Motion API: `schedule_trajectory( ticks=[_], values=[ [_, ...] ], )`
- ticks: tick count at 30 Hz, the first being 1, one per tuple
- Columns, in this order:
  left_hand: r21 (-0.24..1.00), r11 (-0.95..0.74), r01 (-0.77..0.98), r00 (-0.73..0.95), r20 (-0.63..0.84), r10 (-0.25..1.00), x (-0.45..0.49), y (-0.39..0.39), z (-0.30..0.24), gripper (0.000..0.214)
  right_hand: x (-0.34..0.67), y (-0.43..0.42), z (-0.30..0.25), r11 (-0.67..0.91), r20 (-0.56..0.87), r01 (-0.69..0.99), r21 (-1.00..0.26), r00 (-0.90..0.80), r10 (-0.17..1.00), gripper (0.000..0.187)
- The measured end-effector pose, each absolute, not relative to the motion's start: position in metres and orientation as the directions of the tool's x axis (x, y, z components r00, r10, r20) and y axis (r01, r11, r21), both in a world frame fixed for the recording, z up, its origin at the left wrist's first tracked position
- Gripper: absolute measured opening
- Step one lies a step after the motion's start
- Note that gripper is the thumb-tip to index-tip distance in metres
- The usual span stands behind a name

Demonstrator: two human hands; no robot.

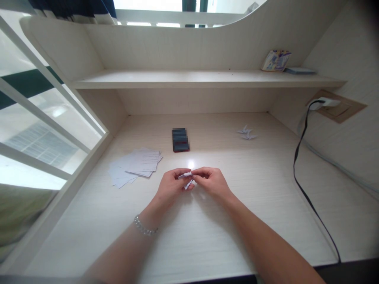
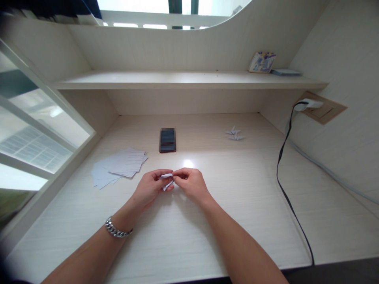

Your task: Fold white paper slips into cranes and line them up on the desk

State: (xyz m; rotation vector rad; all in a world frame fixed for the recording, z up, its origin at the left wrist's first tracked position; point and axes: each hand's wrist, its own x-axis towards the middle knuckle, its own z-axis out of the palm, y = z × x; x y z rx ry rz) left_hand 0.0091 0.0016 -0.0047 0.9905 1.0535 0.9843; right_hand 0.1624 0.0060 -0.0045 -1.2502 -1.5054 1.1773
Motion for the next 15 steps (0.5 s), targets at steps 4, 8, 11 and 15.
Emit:
schedule_trajectory(
  ticks=[4, 8, 11, 15],
  values=[
    [0.957, 0.257, -0.137, 0.219, -0.224, 0.95, 0.0095, 0.0004, -0.0008, 0.029, 0.1632, 0.0048, -0.0034, 0.095, 0.054, 0.279, -0.956, -0.152, 0.987, 0.017],
    [0.971, 0.229, -0.066, 0.273, -0.203, 0.94, 0.0099, -0.0005, 0.0027, 0.025, 0.1639, 0.0031, 0.0001, 0.208, 0.152, 0.354, -0.912, -0.18, 0.972, 0.019],
    [0.971, 0.237, -0.036, 0.287, -0.217, 0.933, 0.0094, -0.0005, 0.0022, 0.022, 0.1635, 0.0024, 0.0002, 0.249, 0.194, 0.384, -0.889, -0.175, 0.965, 0.015],
    [0.968, 0.252, 0.006, 0.28, -0.243, 0.929, 0.008, -0.0008, -0.0015, 0.021, 0.1621, 0.0017, -0.0016, 0.247, 0.192, 0.361, -0.899, -0.182, 0.964, 0.015]
  ],
)
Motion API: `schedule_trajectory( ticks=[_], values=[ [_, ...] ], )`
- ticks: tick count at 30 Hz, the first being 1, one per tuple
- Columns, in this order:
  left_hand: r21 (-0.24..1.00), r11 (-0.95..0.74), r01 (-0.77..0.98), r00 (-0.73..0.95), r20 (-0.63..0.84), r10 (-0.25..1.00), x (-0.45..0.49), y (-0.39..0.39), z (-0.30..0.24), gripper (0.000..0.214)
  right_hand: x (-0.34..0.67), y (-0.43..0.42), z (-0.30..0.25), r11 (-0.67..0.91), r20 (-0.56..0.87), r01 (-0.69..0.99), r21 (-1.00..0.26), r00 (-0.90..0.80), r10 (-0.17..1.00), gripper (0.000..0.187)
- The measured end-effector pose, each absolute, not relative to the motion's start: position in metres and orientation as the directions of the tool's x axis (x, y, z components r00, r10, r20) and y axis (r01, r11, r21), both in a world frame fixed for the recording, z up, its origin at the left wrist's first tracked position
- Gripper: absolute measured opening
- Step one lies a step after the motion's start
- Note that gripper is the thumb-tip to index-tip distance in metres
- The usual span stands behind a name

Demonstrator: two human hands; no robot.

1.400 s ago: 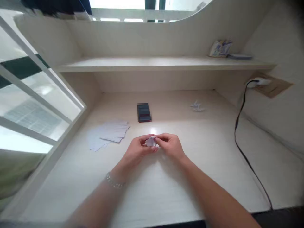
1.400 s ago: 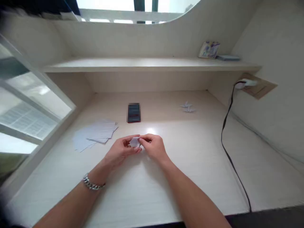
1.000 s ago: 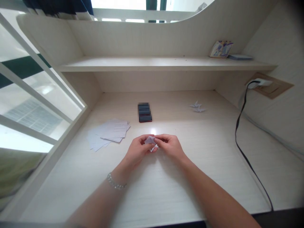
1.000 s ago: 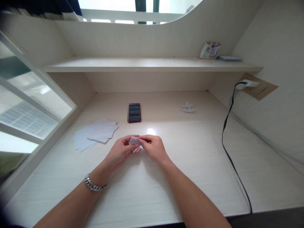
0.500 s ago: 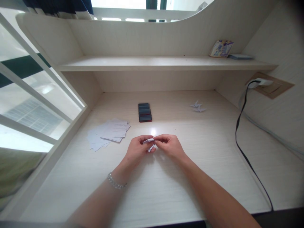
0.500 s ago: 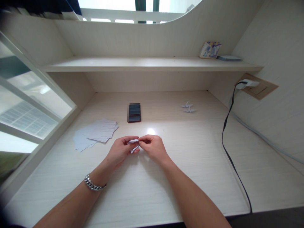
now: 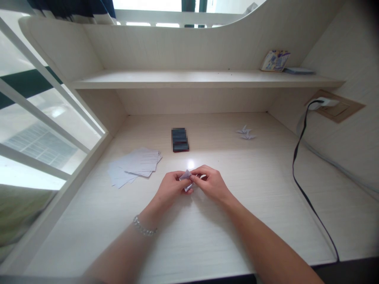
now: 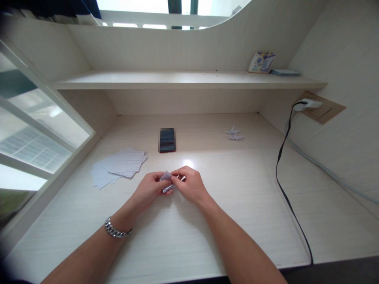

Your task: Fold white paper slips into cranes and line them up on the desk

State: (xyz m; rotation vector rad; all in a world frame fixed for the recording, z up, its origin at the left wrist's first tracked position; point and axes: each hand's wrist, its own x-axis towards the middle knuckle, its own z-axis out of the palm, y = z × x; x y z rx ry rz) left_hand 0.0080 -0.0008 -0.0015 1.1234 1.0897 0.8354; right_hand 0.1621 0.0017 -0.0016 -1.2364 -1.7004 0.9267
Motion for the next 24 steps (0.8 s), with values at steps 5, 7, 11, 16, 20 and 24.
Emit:
schedule_trajectory(
  ticks=[5, 7, 11, 16, 20, 24],
  values=[
    [0.966, 0.249, 0.065, 0.262, -0.257, 0.93, 0.0083, -0.0028, -0.0056, 0.018, 0.1607, 0.0007, 0.0011, 0.243, 0.201, 0.304, -0.921, -0.163, 0.966, 0.014],
    [0.969, 0.243, 0.046, 0.273, -0.246, 0.93, 0.0085, -0.0035, -0.0063, 0.016, 0.1605, 0.0005, 0.0029, 0.221, 0.187, 0.275, -0.936, -0.146, 0.971, 0.014],
    [0.975, 0.222, 0.005, 0.286, -0.214, 0.934, 0.0075, -0.0038, -0.0053, 0.014, 0.1618, 0.002, 0.0036, 0.203, 0.172, 0.227, -0.952, -0.148, 0.974, 0.019],
    [0.986, 0.167, 0.012, 0.226, -0.165, 0.96, 0.0075, -0.0018, -0.0002, 0.022, 0.1655, 0.0077, -0.0008, 0.12, 0.082, 0.229, -0.966, -0.167, 0.982, 0.026],
    [0.994, 0.112, -0.008, 0.147, -0.109, 0.983, 0.0084, 0.0004, 0.0003, 0.026, 0.1669, 0.0091, -0.0015, 0.07, 0.031, 0.164, -0.984, -0.231, 0.972, 0.025],
    [0.999, 0.027, 0.022, 0.125, -0.029, 0.992, 0.0079, 0.0005, 0.0009, 0.03, 0.165, 0.0062, 0.0001, 0.029, 0.013, 0.069, -0.997, -0.224, 0.974, 0.025]
  ],
)
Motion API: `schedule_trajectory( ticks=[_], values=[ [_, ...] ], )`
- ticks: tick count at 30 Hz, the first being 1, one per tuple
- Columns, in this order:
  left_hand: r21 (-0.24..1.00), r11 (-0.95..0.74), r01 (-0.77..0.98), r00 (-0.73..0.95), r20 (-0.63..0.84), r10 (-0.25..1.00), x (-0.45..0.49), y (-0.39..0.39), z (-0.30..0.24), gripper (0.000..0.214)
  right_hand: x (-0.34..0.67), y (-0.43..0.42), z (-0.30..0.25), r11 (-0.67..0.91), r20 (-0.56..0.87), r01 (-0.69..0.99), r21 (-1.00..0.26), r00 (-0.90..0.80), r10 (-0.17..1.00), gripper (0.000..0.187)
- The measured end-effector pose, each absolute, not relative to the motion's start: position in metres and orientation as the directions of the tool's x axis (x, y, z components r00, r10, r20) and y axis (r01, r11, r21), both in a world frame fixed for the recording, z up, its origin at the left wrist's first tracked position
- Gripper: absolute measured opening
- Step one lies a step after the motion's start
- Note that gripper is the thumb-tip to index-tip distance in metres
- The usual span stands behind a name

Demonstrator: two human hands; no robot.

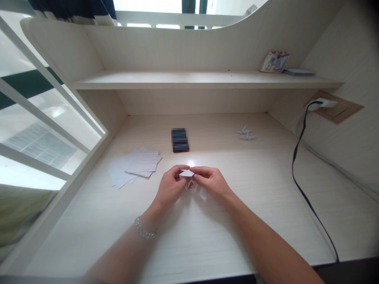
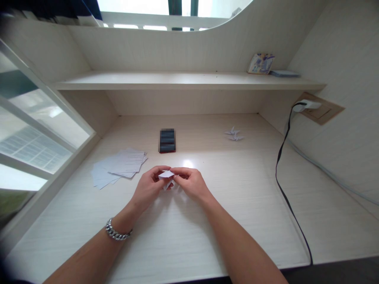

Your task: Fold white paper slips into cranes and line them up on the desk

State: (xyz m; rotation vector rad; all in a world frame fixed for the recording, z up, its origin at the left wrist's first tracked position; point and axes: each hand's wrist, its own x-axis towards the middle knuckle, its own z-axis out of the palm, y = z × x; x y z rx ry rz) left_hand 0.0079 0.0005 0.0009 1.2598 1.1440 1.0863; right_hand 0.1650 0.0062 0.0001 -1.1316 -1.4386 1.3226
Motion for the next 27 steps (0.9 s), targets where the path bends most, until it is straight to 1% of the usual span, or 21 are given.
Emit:
schedule_trajectory(
  ticks=[3, 6, 9, 14, 16, 19, 22, 24, 27],
  values=[
    [1.0, -0.018, 0.005, 0.138, 0.017, 0.99, 0.008, -0.0007, 0.0042, 0.028, 0.1633, 0.0048, -0.0001, 0.057, 0.054, 0.007, -0.998, -0.224, 0.973, 0.028],
    [0.999, -0.024, -0.027, 0.154, 0.028, 0.988, 0.0086, -0.0018, 0.0059, 0.031, 0.1631, 0.0051, -0.001, 0.122, 0.115, 0.025, -0.992, -0.19, 0.975, 0.025],
    [0.998, -0.032, -0.045, 0.174, 0.04, 0.984, 0.0092, -0.0018, 0.0035, 0.038, 0.1649, 0.0059, -0.0006, 0.151, 0.139, 0.056, -0.987, -0.176, 0.974, 0.024],
    [0.991, 0.046, -0.128, 0.216, -0.018, 0.976, 0.0071, -0.0017, 0.0014, 0.043, 0.1688, 0.0069, 0.0019, 0.116, 0.093, 0.082, -0.99, -0.246, 0.965, 0.022],
    [0.981, 0.094, -0.169, 0.26, -0.047, 0.964, 0.0046, -0.0017, 0.0042, 0.044, 0.1693, 0.0077, 0.0015, 0.081, 0.064, 0.057, -0.995, -0.247, 0.967, 0.021],
    [0.946, 0.176, -0.273, 0.331, -0.08, 0.94, 0.0008, -0.0007, 0.0093, 0.037, 0.1688, 0.0092, -0.0006, -0.003, 0.004, -0.03, -1.0, -0.226, 0.974, 0.026],
    [0.897, 0.251, -0.365, 0.338, -0.123, 0.933, -0.0002, 0.0011, 0.0103, 0.029, 0.1681, 0.0102, -0.0021, -0.025, -0.011, -0.069, -0.997, -0.197, 0.98, 0.027],
    [0.895, 0.255, -0.367, 0.31, -0.141, 0.94, 0.0011, 0.0021, 0.0084, 0.028, 0.1679, 0.0101, -0.0019, -0.014, -0.005, -0.046, -0.999, -0.183, 0.983, 0.027],
    [0.917, 0.235, -0.324, 0.285, -0.142, 0.948, 0.0039, 0.0025, 0.0056, 0.03, 0.1676, 0.0095, -0.0004, -0.001, 0.0, -0.01, -1.0, -0.171, 0.985, 0.026]
  ],
)
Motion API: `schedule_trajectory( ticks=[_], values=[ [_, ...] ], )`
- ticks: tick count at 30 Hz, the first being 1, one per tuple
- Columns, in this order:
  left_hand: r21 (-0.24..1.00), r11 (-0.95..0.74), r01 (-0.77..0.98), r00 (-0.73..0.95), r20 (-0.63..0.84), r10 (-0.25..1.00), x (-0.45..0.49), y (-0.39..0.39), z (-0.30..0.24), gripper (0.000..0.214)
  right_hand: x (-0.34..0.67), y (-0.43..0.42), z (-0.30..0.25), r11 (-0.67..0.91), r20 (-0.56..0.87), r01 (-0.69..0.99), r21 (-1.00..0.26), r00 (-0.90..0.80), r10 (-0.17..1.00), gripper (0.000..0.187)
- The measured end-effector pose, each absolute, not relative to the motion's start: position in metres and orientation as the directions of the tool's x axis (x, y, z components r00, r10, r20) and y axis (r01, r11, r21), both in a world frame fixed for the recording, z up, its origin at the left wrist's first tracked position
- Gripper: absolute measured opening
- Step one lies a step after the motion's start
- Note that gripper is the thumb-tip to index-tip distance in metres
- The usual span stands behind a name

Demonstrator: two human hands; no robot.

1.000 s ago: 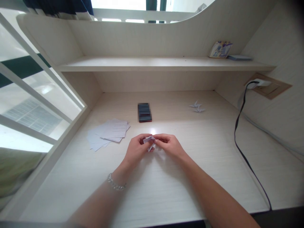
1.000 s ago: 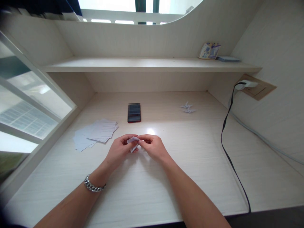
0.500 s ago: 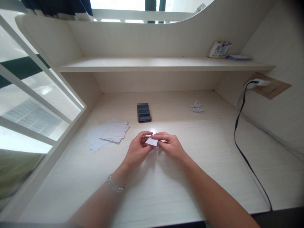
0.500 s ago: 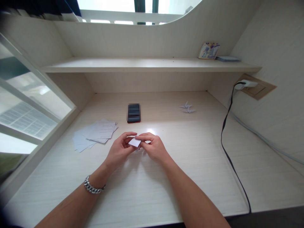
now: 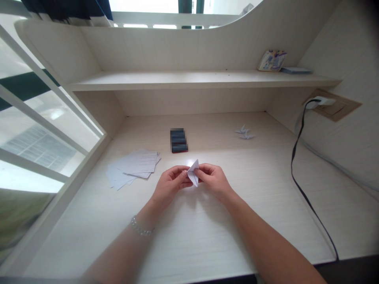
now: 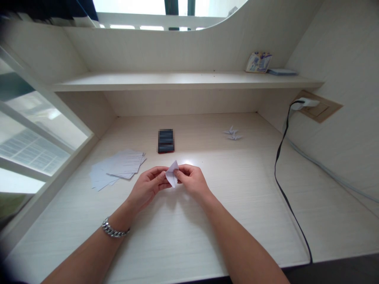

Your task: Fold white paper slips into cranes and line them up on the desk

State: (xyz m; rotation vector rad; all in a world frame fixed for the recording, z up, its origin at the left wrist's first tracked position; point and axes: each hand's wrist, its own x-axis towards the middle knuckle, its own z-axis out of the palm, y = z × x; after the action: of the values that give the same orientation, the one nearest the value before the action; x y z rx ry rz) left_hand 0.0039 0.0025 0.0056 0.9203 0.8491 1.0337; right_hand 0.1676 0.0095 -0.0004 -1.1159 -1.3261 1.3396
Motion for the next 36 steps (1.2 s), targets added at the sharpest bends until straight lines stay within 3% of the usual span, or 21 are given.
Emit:
schedule_trajectory(
  ticks=[11, 18, 24, 36],
  values=[
    [0.941, 0.191, -0.279, 0.292, -0.106, 0.951, 0.006, 0.003, 0.006, 0.028, 0.166, 0.007, 0.003, 0.01, 0.007, 0.025, -1.0, -0.121, 0.993, 0.016],
    [0.962, 0.16, -0.223, 0.274, -0.096, 0.957, 0.005, 0.002, 0.002, 0.023, 0.164, 0.005, 0.002, 0.054, 0.042, 0.083, -0.995, -0.138, 0.99, 0.017],
    [0.976, 0.14, -0.168, 0.219, -0.102, 0.97, 0.003, 0.004, -0.004, 0.024, 0.166, 0.007, 0.001, 0.011, 0.007, 0.018, -1.0, -0.213, 0.977, 0.022],
    [0.99, -0.015, 0.142, 0.067, 0.006, 0.998, 0.006, 0.004, -0.004, 0.025, 0.16, 0.007, -0.001, -0.008, -0.014, 0.027, -1.0, -0.204, 0.979, 0.026]
  ],
)
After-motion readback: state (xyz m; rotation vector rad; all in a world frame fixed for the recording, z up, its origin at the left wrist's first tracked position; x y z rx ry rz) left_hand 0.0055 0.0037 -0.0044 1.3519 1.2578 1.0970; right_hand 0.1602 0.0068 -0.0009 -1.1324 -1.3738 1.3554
